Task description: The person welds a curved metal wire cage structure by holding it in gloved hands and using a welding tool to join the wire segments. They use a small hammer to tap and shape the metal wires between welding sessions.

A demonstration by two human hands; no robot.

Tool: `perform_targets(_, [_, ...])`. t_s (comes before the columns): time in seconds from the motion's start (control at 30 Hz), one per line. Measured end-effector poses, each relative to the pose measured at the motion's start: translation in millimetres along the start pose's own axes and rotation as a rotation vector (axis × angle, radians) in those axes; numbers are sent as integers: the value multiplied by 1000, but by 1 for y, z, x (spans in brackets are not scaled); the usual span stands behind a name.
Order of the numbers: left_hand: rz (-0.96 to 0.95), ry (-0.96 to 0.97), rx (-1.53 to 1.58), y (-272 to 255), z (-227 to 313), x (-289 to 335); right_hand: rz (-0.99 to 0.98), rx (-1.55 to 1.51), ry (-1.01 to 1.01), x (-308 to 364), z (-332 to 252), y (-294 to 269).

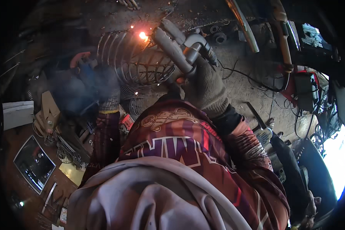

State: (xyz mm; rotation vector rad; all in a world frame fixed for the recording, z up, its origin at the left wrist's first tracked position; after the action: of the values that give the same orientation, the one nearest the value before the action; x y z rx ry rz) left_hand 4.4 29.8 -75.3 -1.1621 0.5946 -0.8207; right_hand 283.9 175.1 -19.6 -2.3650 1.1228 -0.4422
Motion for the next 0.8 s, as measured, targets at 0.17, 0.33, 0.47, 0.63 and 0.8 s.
perform_targets(0.17, [62, -108, 648, -7, -13, -2, -60, -24, -16, 2, 13, 5])
perform_targets(0.33, [132, -54, 674, -16, 11, -6, -40, 3, -47, 2, 7, 4])
perform_targets(0.47, [150, -77, 676, -17, 10, -5, -41, 8, -35, 4, 5, 2])
perform_targets(0.63, [140, -63, 613, -17, 8, -7, -38, -9, -56, 3, 2, 1])
perform_targets(0.8, [137, -41, 550, -22, 11, -7, -35, 32, -60, 6, 7, 4])
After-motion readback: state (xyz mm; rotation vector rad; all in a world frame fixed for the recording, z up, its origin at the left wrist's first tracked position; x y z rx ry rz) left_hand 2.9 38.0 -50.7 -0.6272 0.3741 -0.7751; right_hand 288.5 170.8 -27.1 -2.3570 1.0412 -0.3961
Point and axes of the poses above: each hand's wrist, its own x-axis away from the middle knuckle, its own y-axis out of the palm, z = x × y, the point moved 5 cm from there along -x, towards the middle knuckle, and after that the axes turned 3 degrees about -z, right-handed, at the moved point
